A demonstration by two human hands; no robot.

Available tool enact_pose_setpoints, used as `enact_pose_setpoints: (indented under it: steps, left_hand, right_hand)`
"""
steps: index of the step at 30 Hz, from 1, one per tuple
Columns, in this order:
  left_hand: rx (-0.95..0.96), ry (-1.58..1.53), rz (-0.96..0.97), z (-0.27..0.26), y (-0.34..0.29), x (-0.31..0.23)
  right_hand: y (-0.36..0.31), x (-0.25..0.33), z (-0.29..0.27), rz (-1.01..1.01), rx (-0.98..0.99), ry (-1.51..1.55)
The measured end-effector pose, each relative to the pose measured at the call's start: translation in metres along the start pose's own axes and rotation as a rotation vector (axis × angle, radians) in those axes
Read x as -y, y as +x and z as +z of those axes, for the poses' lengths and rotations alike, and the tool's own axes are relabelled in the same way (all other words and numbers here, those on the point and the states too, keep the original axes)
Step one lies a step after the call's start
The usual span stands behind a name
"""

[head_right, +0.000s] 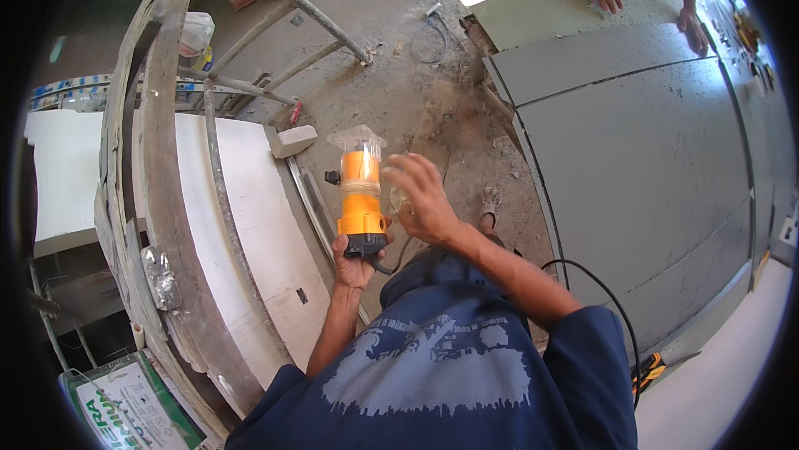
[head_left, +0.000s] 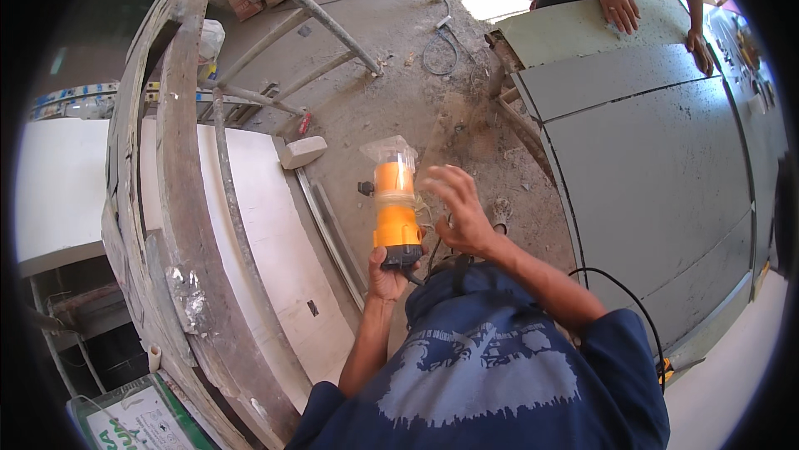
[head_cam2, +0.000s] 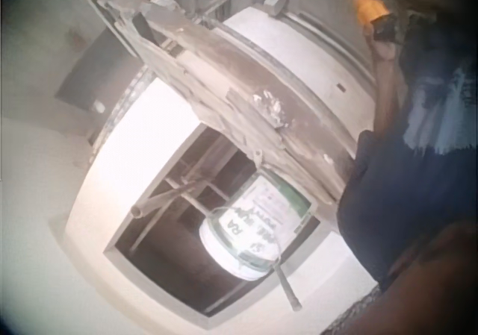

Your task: The person uses a jigsaw to cut a large grey board, then aligns and positions the cut pieces on a workbench. They use pliers to install small metal clips into the joints of the board sections while another person assists with drilling.

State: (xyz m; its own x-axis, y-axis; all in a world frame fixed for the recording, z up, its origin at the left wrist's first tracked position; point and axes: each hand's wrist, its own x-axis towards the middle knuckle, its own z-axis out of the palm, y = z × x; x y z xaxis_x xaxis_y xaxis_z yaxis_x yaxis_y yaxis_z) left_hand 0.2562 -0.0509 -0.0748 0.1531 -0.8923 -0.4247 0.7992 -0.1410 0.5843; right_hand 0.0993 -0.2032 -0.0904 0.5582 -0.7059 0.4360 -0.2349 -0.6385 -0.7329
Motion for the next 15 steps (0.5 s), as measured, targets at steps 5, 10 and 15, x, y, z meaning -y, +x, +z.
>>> enact_pose_setpoints:
  steps: [5, 10, 15]
  left_hand:
    - [-0.018, -0.193, -0.023, 0.007, 0.015, 0.004]
    - [-0.108, -0.098, -0.008, 0.013, 0.024, 0.014]
    - [-0.151, -0.134, -0.006, 0.002, 0.029, 0.022]
  right_hand:
    - [-0.016, 0.013, 0.006, 0.873, 0.298, 1.251]
    - [-0.028, 0.029, 0.012, 0.646, 0.348, 0.884]
    - [-0.037, 0.036, 0.032, 0.611, 0.305, 0.658]
